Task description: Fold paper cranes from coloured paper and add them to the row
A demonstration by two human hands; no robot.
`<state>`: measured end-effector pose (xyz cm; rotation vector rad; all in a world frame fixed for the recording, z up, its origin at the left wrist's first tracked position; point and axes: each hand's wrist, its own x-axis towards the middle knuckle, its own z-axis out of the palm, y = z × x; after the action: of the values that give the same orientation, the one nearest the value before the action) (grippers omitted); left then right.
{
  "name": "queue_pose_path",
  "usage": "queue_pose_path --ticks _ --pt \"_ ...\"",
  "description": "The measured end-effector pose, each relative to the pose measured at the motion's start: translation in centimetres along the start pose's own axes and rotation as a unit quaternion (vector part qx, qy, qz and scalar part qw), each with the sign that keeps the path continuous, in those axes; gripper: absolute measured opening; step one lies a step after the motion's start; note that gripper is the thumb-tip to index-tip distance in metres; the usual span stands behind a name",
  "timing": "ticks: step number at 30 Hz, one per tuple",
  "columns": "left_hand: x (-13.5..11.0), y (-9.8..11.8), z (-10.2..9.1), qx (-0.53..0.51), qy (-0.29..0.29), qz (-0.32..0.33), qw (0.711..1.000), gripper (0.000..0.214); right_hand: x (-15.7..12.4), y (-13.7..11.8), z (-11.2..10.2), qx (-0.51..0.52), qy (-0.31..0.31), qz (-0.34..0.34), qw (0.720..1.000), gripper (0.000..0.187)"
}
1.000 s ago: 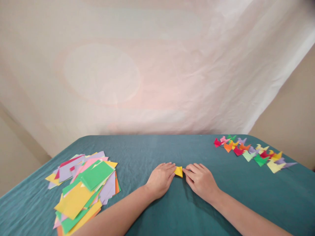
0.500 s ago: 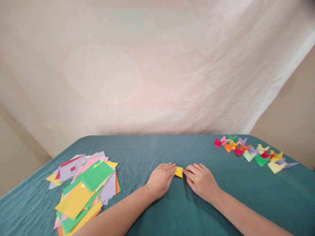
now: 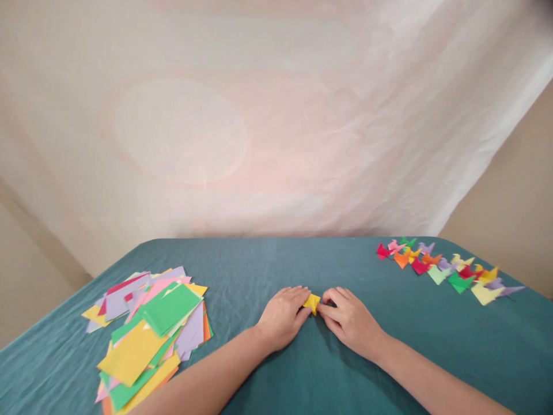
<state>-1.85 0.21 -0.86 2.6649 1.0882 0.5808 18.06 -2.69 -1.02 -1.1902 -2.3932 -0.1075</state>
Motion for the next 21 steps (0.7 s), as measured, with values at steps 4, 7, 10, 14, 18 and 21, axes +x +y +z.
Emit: queue_pose_path --ticks 4,7,10,14,18,21 --pt "0.00 0.12 -0.29 -0.007 -0.004 -0.002 1.000 0.037 0.18 -0.44 -0.20 0.018 0.007 0.005 1.000 0.017" --pt "0.06 0.19 -0.37 -0.010 -0.004 -0.002 1.000 0.036 0.27 -0.59 -0.27 0.019 0.022 -0.004 1.000 0.017" --pt "0.14 0.19 -0.32 -0.011 0.002 -0.005 1.000 0.034 0.30 -0.58 -0.26 0.028 0.038 -0.014 0.999 0.019" --pt "0.15 0.03 -0.13 -0.011 0.002 -0.006 1.000 0.033 0.32 -0.44 -0.25 0.064 0.036 -0.015 0.997 0.023" --pt "0.06 -0.07 0.03 -0.012 0.005 -0.009 1.000 0.033 0.35 -0.28 -0.18 0.094 0.039 -0.019 0.995 0.025" --pt "0.04 -0.03 0.06 -0.014 0.008 -0.012 1.000 0.033 0.37 -0.16 -0.03 0.106 0.040 -0.023 0.993 0.029"
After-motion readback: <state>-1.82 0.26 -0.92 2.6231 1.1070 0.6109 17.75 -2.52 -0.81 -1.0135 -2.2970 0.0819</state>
